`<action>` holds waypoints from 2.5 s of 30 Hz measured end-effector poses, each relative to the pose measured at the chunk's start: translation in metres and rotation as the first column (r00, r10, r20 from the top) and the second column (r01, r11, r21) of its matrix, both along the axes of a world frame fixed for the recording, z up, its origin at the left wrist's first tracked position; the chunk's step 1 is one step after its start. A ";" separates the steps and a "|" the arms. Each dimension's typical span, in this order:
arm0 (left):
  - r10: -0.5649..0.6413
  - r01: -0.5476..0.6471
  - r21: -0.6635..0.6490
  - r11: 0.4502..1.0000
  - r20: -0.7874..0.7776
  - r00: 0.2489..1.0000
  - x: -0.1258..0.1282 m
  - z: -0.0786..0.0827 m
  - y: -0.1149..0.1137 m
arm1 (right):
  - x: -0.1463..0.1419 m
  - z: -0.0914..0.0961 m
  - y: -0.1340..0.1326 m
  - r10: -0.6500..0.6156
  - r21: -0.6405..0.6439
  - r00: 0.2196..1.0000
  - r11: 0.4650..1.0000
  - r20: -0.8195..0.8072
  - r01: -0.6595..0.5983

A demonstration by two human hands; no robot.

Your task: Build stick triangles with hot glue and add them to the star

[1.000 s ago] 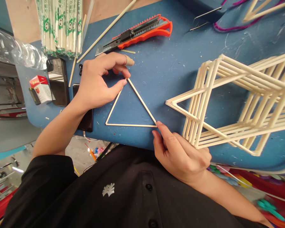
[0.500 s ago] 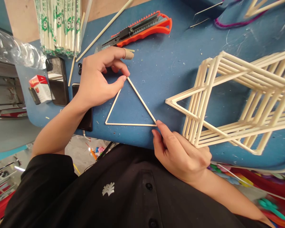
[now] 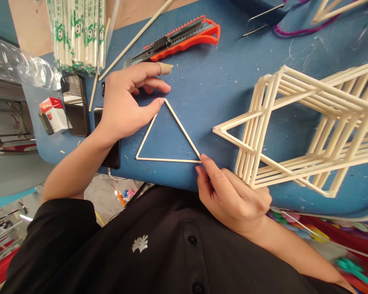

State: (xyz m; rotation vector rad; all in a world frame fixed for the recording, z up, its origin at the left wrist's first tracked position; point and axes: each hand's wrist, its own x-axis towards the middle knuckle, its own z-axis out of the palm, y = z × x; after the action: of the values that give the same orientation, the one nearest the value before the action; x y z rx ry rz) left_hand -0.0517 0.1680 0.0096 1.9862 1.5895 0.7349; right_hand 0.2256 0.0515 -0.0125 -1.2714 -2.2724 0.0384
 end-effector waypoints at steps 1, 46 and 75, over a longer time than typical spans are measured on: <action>0.008 -0.008 0.006 1.000 -0.001 1.000 0.000 0.000 -0.001 | 0.000 0.000 0.000 0.000 0.001 1.000 1.000 0.000 0.000; 0.069 -0.051 -0.134 0.990 0.131 0.989 -0.003 -0.010 0.006 | 0.000 0.002 0.003 0.006 0.024 1.000 1.000 0.003 -0.006; 0.097 -0.081 -0.119 0.990 0.129 0.987 0.011 -0.002 0.007 | 0.001 0.002 0.003 0.018 0.018 1.000 1.000 0.010 -0.018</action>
State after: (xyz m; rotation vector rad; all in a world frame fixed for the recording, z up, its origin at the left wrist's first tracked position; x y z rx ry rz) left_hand -0.0411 0.1747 0.0078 1.7566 1.6111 0.7778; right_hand 0.2262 0.0545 -0.0105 -1.2448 -2.2876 0.0182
